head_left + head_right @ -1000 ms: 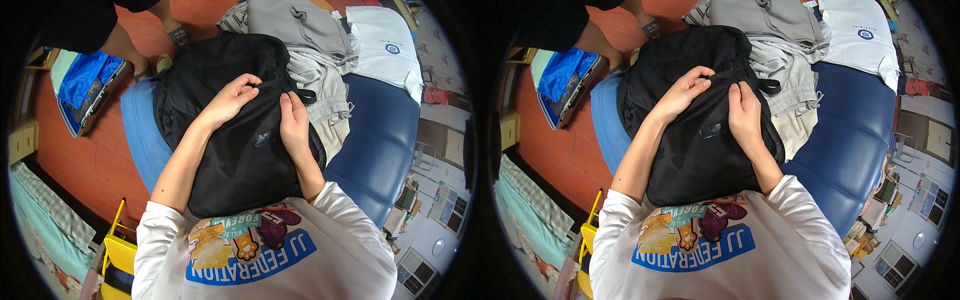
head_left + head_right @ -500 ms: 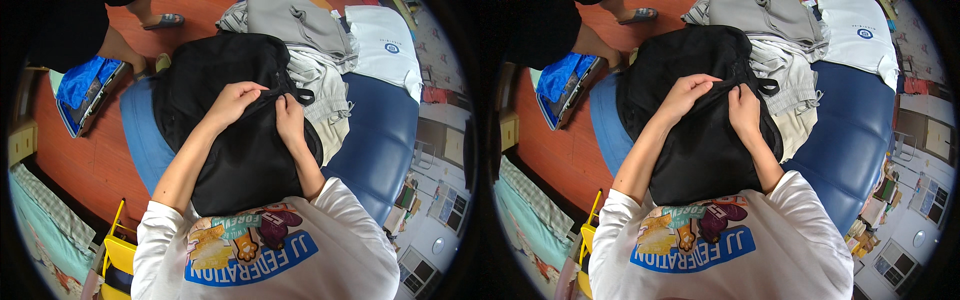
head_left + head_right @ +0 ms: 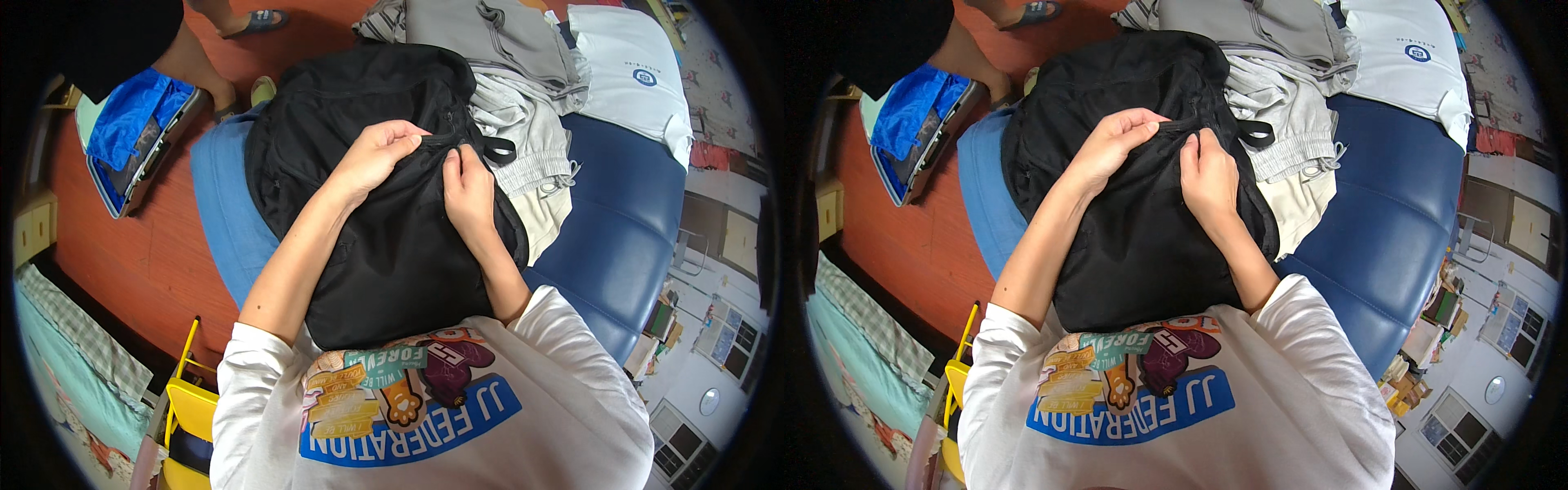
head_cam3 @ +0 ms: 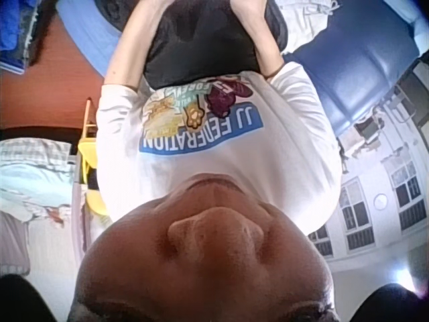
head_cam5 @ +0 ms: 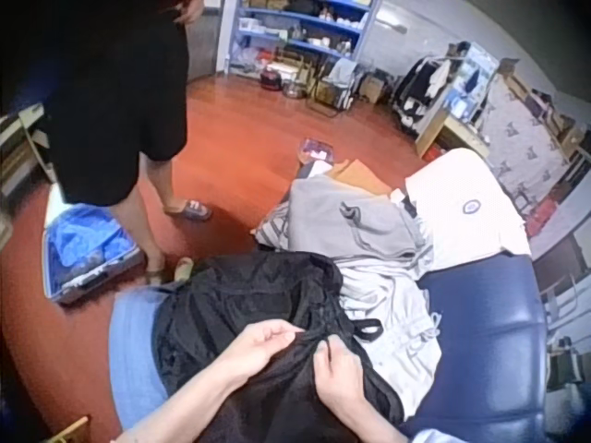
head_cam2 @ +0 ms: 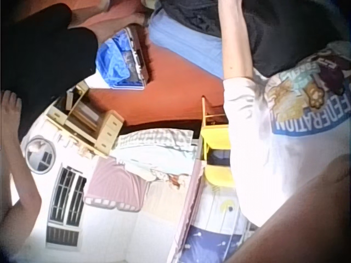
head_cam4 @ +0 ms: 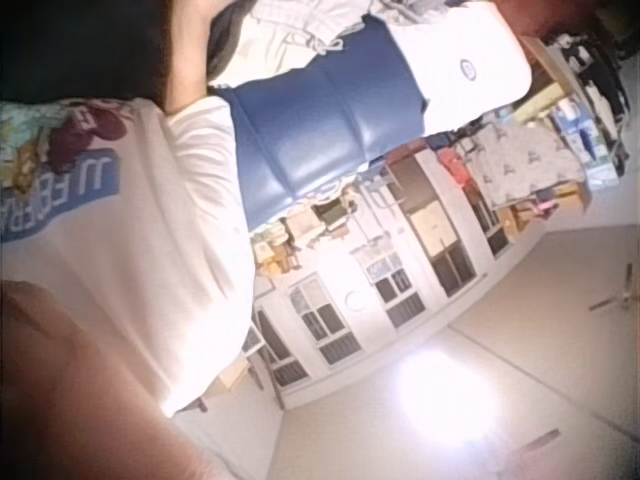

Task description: The person unzips, zips, and checks the compartments of a backpack by hand before placing it onto a chair, then picks up, unfolds, and folds pairs of pants.

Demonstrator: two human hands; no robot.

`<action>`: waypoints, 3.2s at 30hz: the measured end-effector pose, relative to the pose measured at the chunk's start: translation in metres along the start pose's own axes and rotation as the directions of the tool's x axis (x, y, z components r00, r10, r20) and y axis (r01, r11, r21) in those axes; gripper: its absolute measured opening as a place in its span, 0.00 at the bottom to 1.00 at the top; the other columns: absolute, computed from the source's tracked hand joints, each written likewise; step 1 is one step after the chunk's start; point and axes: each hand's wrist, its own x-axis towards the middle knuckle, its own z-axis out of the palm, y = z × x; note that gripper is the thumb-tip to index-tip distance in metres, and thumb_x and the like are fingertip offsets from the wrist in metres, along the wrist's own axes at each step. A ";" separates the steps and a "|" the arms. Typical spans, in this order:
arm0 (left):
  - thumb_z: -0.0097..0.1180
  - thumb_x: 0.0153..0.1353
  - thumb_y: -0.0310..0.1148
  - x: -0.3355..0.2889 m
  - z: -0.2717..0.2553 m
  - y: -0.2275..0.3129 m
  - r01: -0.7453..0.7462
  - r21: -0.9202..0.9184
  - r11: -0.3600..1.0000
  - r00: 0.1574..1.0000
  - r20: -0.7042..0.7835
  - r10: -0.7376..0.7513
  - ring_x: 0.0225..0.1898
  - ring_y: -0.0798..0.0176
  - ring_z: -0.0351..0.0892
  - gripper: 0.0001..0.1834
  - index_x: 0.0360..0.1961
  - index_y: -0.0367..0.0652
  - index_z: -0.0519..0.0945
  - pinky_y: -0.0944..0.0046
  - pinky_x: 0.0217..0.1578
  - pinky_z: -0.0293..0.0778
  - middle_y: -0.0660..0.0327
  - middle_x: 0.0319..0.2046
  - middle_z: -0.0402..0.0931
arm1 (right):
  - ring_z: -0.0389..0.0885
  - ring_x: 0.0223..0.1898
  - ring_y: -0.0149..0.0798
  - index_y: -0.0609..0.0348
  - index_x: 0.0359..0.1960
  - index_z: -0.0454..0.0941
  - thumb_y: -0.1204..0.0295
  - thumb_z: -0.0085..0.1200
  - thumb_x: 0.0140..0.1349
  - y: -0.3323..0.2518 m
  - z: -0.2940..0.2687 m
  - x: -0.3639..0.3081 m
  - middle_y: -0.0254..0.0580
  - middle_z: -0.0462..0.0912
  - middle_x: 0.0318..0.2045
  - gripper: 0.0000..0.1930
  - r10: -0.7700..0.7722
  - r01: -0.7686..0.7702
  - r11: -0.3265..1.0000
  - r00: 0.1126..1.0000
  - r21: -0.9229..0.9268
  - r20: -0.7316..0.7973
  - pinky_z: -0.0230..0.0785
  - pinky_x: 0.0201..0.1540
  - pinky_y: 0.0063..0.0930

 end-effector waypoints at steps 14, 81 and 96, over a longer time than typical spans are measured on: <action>0.52 0.71 0.31 -0.004 -0.004 0.000 0.027 0.021 0.999 1.000 0.008 -0.027 0.40 0.78 0.78 0.09 0.44 0.37 0.82 0.75 0.45 0.72 0.68 0.38 0.82 | 0.79 0.32 0.69 0.63 0.32 0.71 0.65 0.45 0.71 -0.006 -0.007 -0.005 0.66 0.79 0.26 0.14 0.046 -0.047 0.997 0.999 0.064 0.015 0.68 0.34 0.59; 0.53 0.73 0.40 -0.214 -0.023 -0.010 0.152 0.432 0.889 0.799 -0.583 0.147 0.41 0.71 0.77 0.21 0.49 0.27 0.78 0.69 0.45 0.73 0.59 0.38 0.83 | 0.78 0.40 0.31 0.63 0.53 0.73 0.75 0.54 0.67 -0.046 -0.084 -0.027 0.43 0.80 0.38 0.14 -0.422 0.387 0.862 0.906 -0.327 -0.040 0.69 0.46 0.27; 0.53 0.71 0.35 -0.216 -0.014 0.035 -0.216 -0.306 0.927 0.890 -0.453 0.057 0.46 0.69 0.81 0.15 0.52 0.35 0.79 0.70 0.49 0.75 0.62 0.46 0.83 | 0.77 0.56 0.39 0.64 0.51 0.77 0.85 0.45 0.64 -0.088 -0.028 0.022 0.44 0.80 0.52 0.15 -0.716 0.694 0.687 0.697 0.216 0.040 0.66 0.59 0.28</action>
